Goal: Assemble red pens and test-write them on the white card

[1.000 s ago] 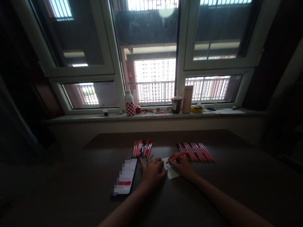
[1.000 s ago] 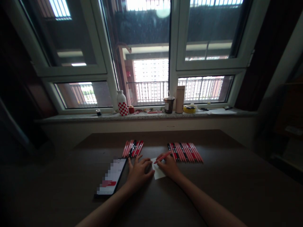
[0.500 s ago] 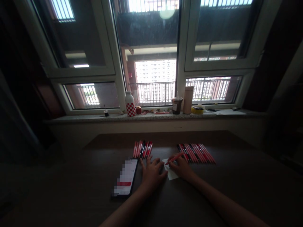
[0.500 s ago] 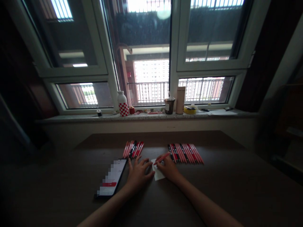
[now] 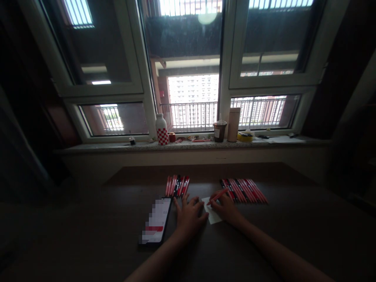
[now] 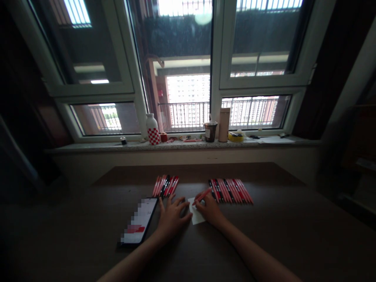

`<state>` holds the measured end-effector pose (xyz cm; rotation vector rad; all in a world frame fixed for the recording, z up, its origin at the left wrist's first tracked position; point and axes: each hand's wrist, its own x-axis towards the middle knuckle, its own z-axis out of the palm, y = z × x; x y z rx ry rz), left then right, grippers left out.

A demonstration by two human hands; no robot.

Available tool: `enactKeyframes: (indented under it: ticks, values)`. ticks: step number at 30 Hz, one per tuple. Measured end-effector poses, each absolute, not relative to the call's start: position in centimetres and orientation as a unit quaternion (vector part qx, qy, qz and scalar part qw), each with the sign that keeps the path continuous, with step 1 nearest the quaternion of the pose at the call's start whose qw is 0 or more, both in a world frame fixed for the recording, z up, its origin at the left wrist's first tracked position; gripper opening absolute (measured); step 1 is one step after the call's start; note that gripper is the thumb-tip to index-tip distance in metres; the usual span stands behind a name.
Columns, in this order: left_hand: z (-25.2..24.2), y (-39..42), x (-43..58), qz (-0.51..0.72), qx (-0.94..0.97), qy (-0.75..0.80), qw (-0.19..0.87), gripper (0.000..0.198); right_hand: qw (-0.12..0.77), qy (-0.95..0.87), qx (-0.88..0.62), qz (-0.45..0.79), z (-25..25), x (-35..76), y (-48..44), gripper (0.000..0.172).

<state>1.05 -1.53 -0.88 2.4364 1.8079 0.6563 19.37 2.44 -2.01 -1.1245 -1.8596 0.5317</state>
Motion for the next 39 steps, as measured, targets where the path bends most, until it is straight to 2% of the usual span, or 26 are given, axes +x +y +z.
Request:
enactKeyframes:
  ticks: [29, 39]
  values:
    - [0.0, -1.9, 1.4, 0.177, 0.773, 0.608, 0.033, 0.041, 0.442, -0.719, -0.492, 0.214, -1.9, 19.6, 2.5, 0.014]
    - [-0.5, -1.7, 1.2, 0.207, 0.776, 0.594, 0.045, 0.039, 0.436, -0.762, -0.427, 0.215, -1.5, 19.4, 2.2, 0.017]
